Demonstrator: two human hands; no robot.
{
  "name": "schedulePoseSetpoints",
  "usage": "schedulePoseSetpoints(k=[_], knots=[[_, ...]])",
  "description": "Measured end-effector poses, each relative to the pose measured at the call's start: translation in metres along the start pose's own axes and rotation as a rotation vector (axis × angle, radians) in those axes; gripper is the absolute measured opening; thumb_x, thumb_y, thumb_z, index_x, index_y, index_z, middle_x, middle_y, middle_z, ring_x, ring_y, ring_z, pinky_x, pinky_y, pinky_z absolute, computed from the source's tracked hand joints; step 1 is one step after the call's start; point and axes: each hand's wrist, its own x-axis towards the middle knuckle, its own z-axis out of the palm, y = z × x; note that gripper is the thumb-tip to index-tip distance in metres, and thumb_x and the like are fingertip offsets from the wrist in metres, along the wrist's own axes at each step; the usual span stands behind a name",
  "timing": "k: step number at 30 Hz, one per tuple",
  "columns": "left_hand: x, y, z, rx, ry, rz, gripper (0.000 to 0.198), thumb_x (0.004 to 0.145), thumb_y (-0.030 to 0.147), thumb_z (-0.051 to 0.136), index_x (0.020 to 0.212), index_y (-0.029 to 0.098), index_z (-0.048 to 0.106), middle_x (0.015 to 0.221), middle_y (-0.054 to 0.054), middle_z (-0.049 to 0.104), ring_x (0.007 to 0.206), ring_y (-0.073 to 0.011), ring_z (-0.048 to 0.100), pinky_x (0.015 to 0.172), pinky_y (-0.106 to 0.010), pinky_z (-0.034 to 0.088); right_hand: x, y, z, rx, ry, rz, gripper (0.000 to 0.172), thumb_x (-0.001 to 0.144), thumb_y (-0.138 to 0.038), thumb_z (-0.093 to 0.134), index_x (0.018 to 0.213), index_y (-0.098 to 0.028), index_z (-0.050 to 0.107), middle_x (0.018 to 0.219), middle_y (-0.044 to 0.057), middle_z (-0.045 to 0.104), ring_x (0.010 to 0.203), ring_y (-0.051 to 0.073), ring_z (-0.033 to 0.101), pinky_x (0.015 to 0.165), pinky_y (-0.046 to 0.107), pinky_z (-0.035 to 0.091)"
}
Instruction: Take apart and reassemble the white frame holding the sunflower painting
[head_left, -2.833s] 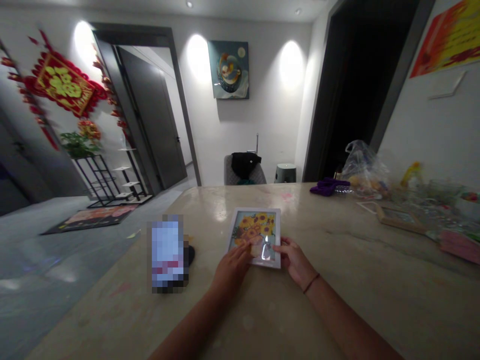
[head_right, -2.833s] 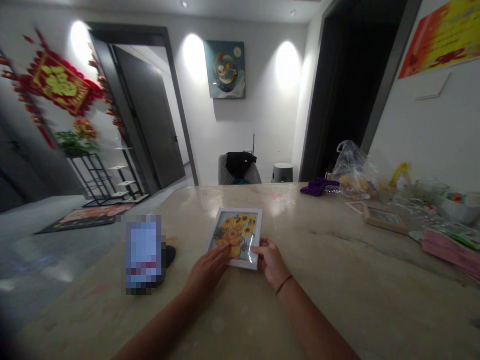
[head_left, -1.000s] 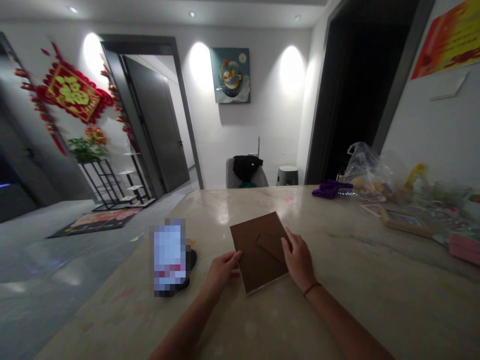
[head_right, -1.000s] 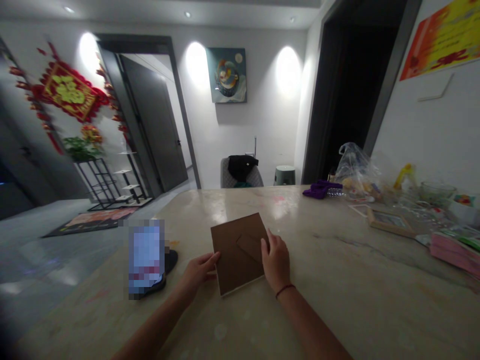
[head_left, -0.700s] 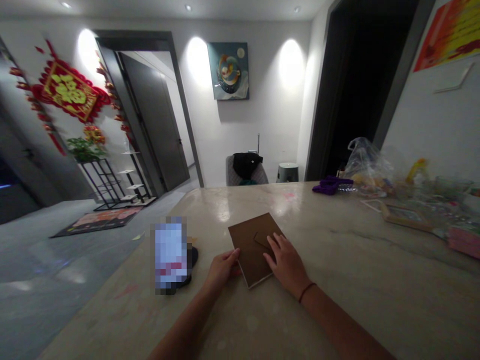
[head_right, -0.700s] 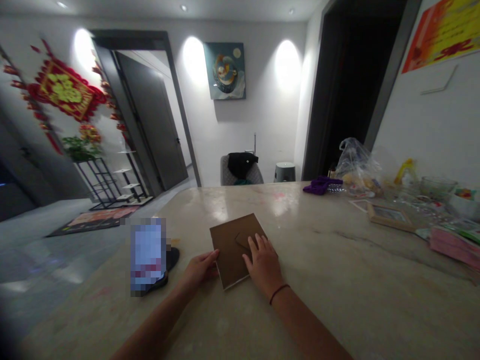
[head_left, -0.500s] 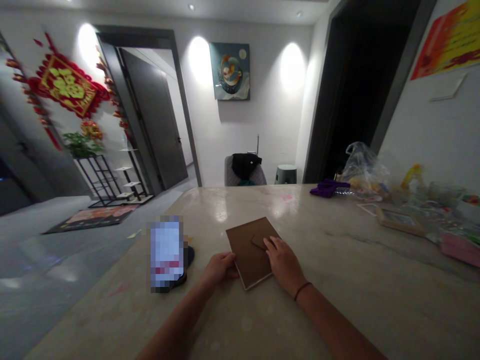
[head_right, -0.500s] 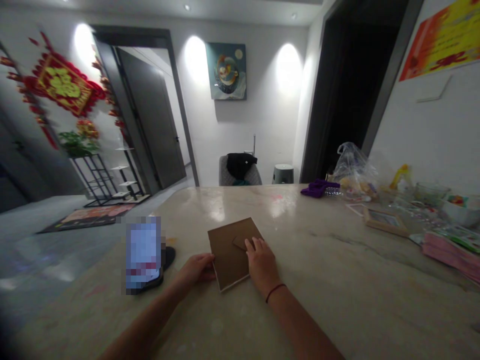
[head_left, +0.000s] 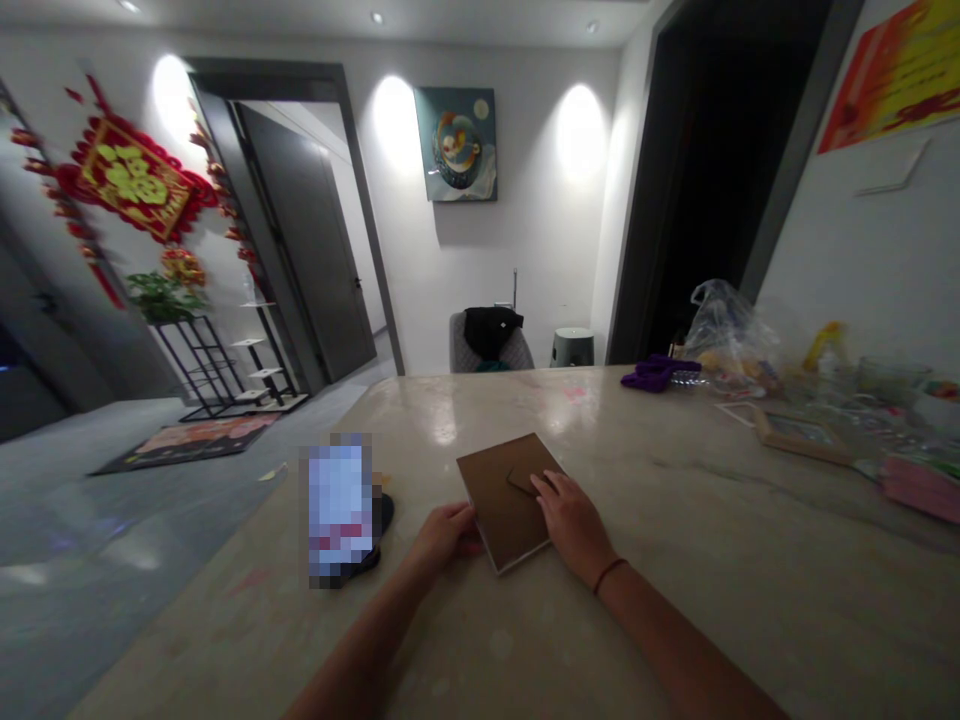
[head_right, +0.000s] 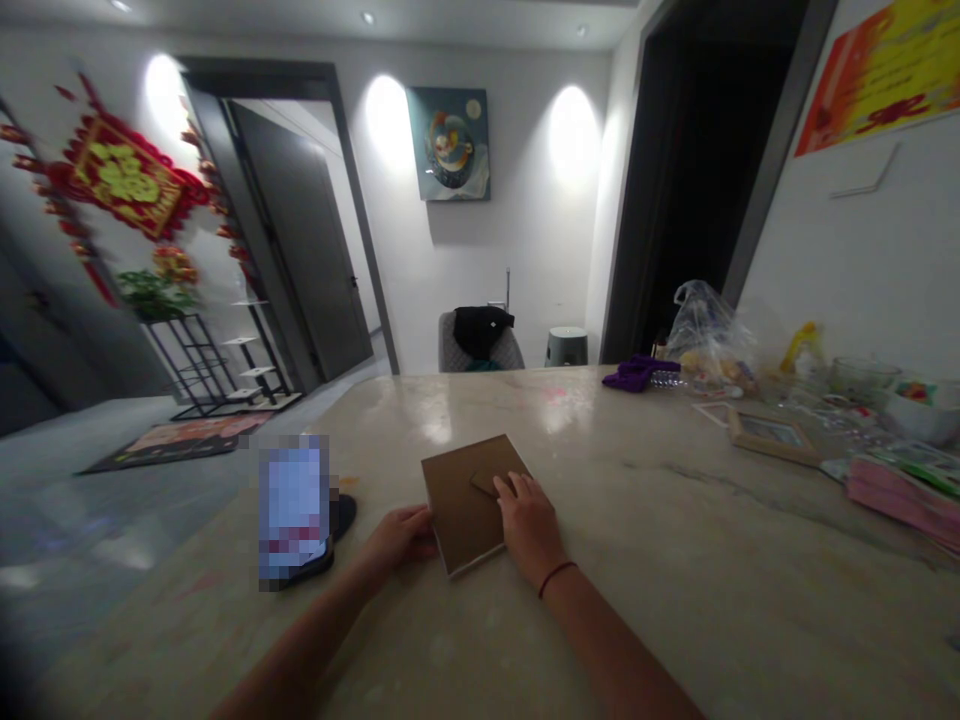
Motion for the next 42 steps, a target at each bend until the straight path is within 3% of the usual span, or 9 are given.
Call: schedulePoseSetpoints(k=[5, 10, 14, 17, 22, 25, 30, 34, 42], knots=[[-0.004, 0.003, -0.001, 0.018, -0.006, 0.005, 0.026, 0.065, 0.035, 0.063, 0.082, 0.015, 0.066, 0.078, -0.006, 0.069, 0.066, -0.0135, 0.062, 0.055, -0.021, 0.045, 0.001, 0.000, -0.001, -0.023, -0.037, 0.034, 0.034, 0.085, -0.018, 0.038, 0.114, -0.019, 0.055, 0.112, 0.011, 0.057, 0.104, 0.021, 0.051, 0.090, 0.036, 0.041], [-0.003, -0.001, 0.001, 0.059, -0.102, 0.090, 0.038, 0.053, 0.018, 0.071, 0.090, 0.015, 0.063, 0.086, -0.005, 0.066, 0.066, -0.0119, 0.060, 0.054, -0.019, 0.043, 0.001, 0.006, 0.003, -0.036, -0.033, 0.039, 0.033, 0.085, -0.018, 0.038, 0.112, -0.018, 0.057, 0.110, 0.011, 0.058, 0.102, 0.021, 0.051, 0.089, 0.035, 0.041], [0.002, -0.009, 0.001, 0.053, -0.044, 0.132, 0.072, 0.046, 0.011, 0.074, 0.114, 0.017, 0.051, 0.087, -0.005, 0.062, 0.065, -0.0121, 0.059, 0.055, -0.021, 0.045, 0.001, 0.008, 0.005, 0.005, -0.002, 0.028, 0.033, 0.085, -0.019, 0.038, 0.111, -0.021, 0.057, 0.109, 0.009, 0.059, 0.102, 0.021, 0.052, 0.088, 0.036, 0.041], [0.002, -0.010, 0.001, -0.023, 0.033, 0.106, 0.088, 0.051, 0.015, 0.074, 0.129, 0.021, 0.033, 0.090, -0.006, 0.062, 0.067, -0.0133, 0.061, 0.055, -0.023, 0.047, 0.000, 0.007, 0.004, 0.032, -0.011, 0.027, 0.033, 0.084, -0.019, 0.038, 0.110, -0.019, 0.058, 0.108, 0.011, 0.059, 0.100, 0.022, 0.052, 0.087, 0.037, 0.042], [0.001, -0.005, 0.002, -0.106, 0.085, 0.015, 0.049, 0.072, 0.033, 0.057, 0.118, 0.019, 0.047, 0.089, -0.007, 0.067, 0.068, -0.0160, 0.064, 0.053, -0.025, 0.050, -0.002, 0.000, -0.003, 0.084, -0.011, 0.022, 0.031, 0.083, -0.022, 0.040, 0.109, -0.022, 0.059, 0.105, 0.009, 0.060, 0.097, 0.021, 0.053, 0.085, 0.037, 0.043], [0.003, -0.003, 0.002, -0.072, 0.127, 0.034, 0.034, 0.074, 0.038, 0.055, 0.099, 0.015, 0.058, 0.087, -0.009, 0.069, 0.071, -0.0190, 0.065, 0.055, -0.026, 0.050, -0.003, -0.007, -0.011, 0.142, -0.053, -0.029, 0.032, 0.082, -0.026, 0.044, 0.110, -0.023, 0.058, 0.105, 0.008, 0.061, 0.097, 0.020, 0.053, 0.086, 0.036, 0.042], [0.005, -0.004, 0.000, -0.022, 0.200, 0.102, 0.029, 0.061, 0.027, 0.070, 0.086, 0.015, 0.060, 0.084, -0.009, 0.070, 0.074, -0.0214, 0.065, 0.062, -0.029, 0.051, -0.001, -0.005, -0.015, 0.177, -0.028, -0.017, 0.036, 0.082, -0.033, 0.044, 0.113, -0.019, 0.056, 0.112, 0.008, 0.059, 0.105, 0.020, 0.050, 0.092, 0.037, 0.038], [0.005, -0.004, -0.004, 0.041, 0.224, 0.144, 0.029, 0.060, 0.029, 0.069, 0.084, 0.014, 0.062, 0.083, -0.008, 0.070, 0.078, -0.0227, 0.064, 0.067, -0.030, 0.050, 0.002, 0.020, -0.007, 0.035, 0.035, 0.212, 0.033, 0.081, -0.026, 0.042, 0.107, -0.013, 0.058, 0.103, 0.012, 0.062, 0.097, 0.021, 0.054, 0.087, 0.036, 0.040], [0.012, -0.001, -0.024, -0.002, 0.369, 0.115, 0.018, 0.064, 0.019, 0.062, 0.082, 0.015, 0.063, 0.081, -0.007, 0.070, 0.078, -0.0220, 0.064, 0.068, -0.030, 0.048, 0.000, 0.050, 0.005, 0.011, 0.002, 0.241, 0.029, 0.076, -0.019, 0.044, 0.098, -0.019, 0.063, 0.098, 0.008, 0.065, 0.092, 0.021, 0.057, 0.084, 0.032, 0.041]])
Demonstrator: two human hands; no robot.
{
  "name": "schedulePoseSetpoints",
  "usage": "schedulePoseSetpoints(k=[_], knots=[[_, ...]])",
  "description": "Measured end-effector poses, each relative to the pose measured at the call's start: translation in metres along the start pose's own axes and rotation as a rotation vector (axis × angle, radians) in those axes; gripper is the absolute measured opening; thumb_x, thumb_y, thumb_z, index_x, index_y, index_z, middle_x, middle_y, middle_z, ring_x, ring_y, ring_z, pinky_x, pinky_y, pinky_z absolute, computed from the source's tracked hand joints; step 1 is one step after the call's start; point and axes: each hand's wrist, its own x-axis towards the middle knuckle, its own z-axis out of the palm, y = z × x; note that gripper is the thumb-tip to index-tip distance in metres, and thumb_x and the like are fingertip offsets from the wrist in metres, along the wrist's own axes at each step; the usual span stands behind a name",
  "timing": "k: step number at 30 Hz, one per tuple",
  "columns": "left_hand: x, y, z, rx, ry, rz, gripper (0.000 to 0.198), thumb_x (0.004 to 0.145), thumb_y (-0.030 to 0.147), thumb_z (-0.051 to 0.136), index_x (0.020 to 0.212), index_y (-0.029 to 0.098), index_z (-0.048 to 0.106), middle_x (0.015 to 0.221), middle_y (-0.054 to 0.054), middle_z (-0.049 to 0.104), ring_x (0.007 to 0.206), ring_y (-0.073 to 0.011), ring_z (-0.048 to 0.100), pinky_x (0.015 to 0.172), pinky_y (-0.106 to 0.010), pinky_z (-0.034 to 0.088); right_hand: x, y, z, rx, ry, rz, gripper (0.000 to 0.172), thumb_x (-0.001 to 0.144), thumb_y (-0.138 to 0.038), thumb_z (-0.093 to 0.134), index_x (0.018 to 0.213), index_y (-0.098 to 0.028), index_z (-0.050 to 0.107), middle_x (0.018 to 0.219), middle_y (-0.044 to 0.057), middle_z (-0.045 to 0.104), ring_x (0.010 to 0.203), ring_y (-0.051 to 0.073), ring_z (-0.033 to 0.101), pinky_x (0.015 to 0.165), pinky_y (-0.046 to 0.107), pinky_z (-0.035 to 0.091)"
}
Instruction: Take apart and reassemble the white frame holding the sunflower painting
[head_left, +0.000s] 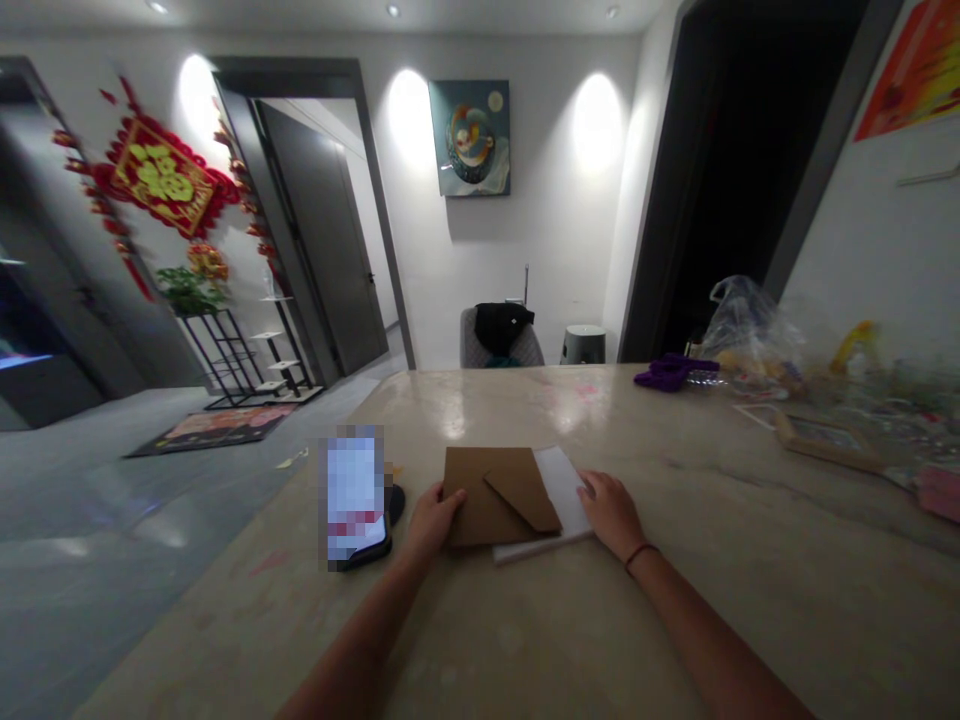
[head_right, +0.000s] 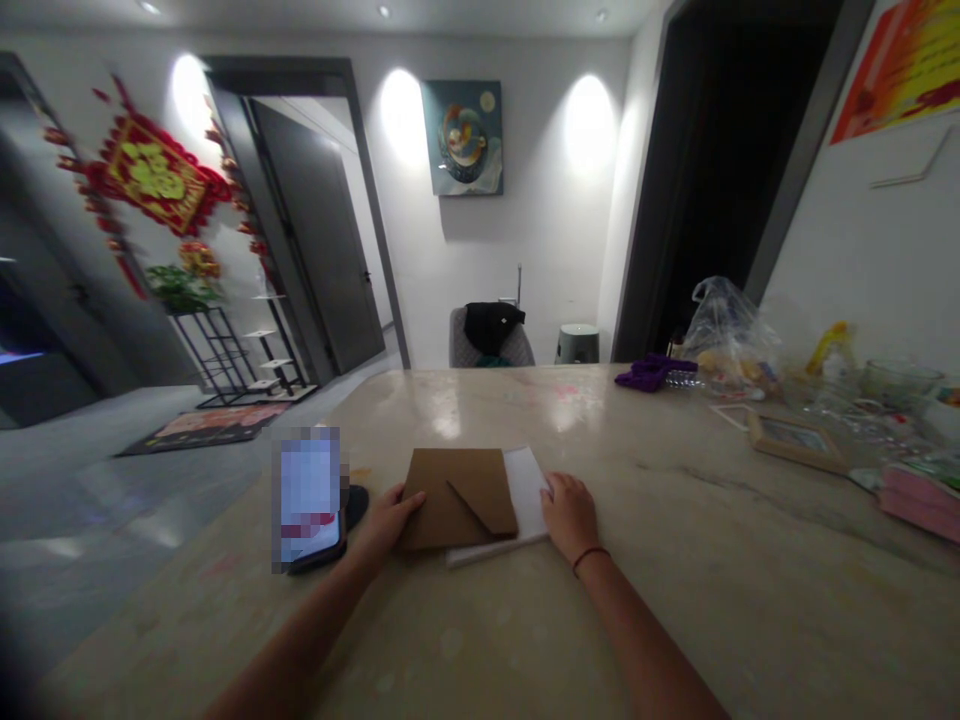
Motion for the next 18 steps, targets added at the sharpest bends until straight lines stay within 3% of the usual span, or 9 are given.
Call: schedulePoseSetpoints(k=[7, 13, 18], knots=[[-0.003, 0.006, -0.001, -0.260, 0.007, -0.078, 0.023, 0.069, 0.021, 0.057, 0.091, 0.015, 0.059, 0.088, -0.009, 0.068, 0.078, -0.0200, 0.065, 0.065, -0.028, 0.050, 0.001, -0.017, -0.011, 0.199, 0.094, 0.040, 0.034, 0.083, -0.034, 0.037, 0.087, -0.014, 0.064, 0.093, 0.012, 0.065, 0.091, 0.022, 0.056, 0.085, 0.036, 0.040], [-0.015, 0.004, 0.014, -0.416, -0.217, -0.032, 0.040, 0.066, 0.019, 0.061, 0.106, 0.014, 0.053, 0.098, -0.011, 0.066, 0.083, -0.0212, 0.064, 0.072, -0.031, 0.051, 0.000, -0.042, -0.022, 0.622, 0.042, 0.200, 0.043, 0.072, -0.045, 0.051, 0.101, -0.014, 0.061, 0.083, 0.008, 0.066, 0.081, 0.021, 0.059, 0.078, 0.035, 0.044], [-0.026, 0.016, 0.019, -0.290, -0.348, 0.108, 0.049, 0.067, 0.030, 0.064, 0.111, 0.014, 0.051, 0.108, -0.011, 0.063, 0.096, -0.0239, 0.060, 0.085, -0.035, 0.046, 0.006, -0.031, -0.034, 1.099, -0.111, 0.474, 0.044, 0.060, -0.040, 0.060, 0.096, -0.014, 0.064, 0.080, 0.007, 0.068, 0.072, 0.021, 0.061, 0.058, 0.031, 0.047]])
